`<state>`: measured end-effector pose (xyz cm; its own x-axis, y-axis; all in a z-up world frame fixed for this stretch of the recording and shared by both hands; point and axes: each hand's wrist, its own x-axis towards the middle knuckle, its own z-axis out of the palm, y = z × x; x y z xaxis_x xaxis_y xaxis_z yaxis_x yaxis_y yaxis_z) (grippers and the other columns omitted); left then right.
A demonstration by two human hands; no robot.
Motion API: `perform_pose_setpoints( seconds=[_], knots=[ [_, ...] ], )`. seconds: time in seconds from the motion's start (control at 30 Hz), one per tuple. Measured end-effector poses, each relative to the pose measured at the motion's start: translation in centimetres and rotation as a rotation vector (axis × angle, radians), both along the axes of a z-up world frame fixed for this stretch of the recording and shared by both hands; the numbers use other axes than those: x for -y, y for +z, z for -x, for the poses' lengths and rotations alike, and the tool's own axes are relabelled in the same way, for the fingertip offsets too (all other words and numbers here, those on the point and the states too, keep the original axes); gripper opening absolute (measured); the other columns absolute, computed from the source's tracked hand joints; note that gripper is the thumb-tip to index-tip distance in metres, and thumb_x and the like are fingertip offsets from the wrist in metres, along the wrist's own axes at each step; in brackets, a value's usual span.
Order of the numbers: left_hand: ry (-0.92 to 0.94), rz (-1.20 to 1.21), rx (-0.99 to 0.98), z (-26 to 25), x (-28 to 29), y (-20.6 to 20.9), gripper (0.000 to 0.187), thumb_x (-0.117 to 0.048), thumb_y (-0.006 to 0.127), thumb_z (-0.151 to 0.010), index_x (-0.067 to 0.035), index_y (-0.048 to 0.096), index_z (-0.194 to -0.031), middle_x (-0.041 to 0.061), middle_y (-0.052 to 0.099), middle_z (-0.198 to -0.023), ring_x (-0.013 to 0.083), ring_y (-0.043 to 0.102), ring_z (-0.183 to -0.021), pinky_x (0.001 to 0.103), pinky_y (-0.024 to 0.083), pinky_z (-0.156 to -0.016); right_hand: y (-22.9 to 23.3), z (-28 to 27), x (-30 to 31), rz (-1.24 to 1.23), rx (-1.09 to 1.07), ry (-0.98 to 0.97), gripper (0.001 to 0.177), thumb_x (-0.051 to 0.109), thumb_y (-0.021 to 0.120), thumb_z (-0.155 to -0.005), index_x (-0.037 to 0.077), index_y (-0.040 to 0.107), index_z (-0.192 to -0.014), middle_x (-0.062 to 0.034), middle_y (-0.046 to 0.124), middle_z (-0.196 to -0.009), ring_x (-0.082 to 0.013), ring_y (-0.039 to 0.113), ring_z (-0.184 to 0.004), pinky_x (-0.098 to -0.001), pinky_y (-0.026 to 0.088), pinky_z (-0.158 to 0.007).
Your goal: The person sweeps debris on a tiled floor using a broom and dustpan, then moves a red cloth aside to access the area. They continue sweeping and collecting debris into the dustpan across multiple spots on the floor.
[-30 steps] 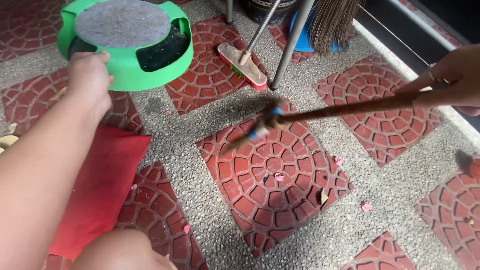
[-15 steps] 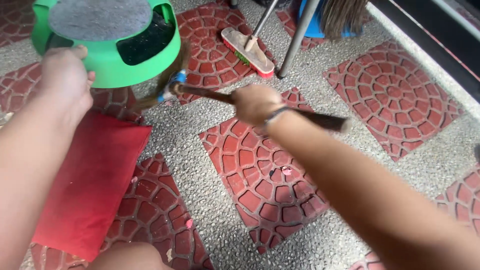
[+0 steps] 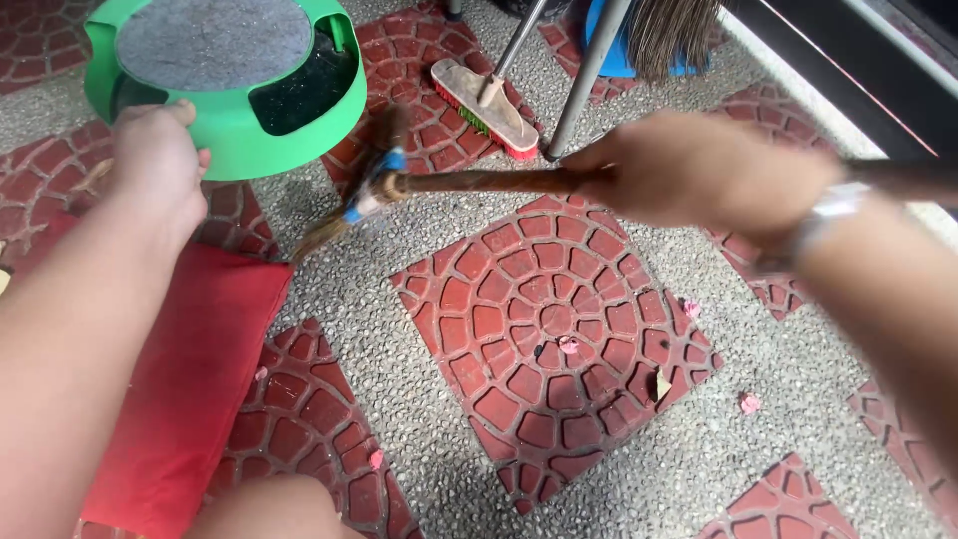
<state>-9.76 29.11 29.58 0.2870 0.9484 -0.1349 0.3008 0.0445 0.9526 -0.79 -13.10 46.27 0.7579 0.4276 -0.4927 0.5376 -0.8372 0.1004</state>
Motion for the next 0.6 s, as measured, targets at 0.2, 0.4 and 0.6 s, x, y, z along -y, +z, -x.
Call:
perform_pose_setpoints(
  seconds=[0.2,0.4,0.6],
  knots=[
    [-0.090,-0.039,0.020,-1.8,-1.1,-6.6,0.017,-0.031,0.066,-0.095,-0.027,0.054,-0.107,-0.005,0.061,-0.111,0.0103,0.059,-0.099,0.028,0.055,-0.076,-0.8,-2.2,3.5,0.225,-0.035,-0.004,0.038,0.054,0.047,-0.103,0.034,0.079,-0.110,0.0031,0.064,-0.071,-0.0125,0.058,-0.066,-0.0281,0.048,-0.066],
    [-0.168,-0.016,0.046,-5.0,1.9,-12.5,0.014,-0.027,0.063,-0.101,-0.017,0.057,-0.109,0.002,0.060,-0.109,0.0131,0.059,-0.101,0.033,0.058,-0.081,0.7,-13.1,19.6,0.274,0.055,-0.236,0.047,0.043,0.084,-0.081,0.070,0.079,-0.119,-0.0055,0.072,-0.042,-0.0105,0.068,-0.042,-0.0168,0.055,-0.057],
    [-0.243,0.059,0.078,-10.2,3.8,-19.1,0.016,-0.024,0.055,-0.104,-0.012,0.052,-0.114,0.010,0.059,-0.120,0.0189,0.060,-0.106,0.035,0.062,-0.083,-1.9,-9.9,19.8,-0.424,0.065,-0.528,0.048,0.017,0.081,-0.085,0.039,0.088,-0.127,-0.0299,0.057,-0.044,-0.0334,0.043,-0.039,-0.0404,0.029,-0.043]
  ],
)
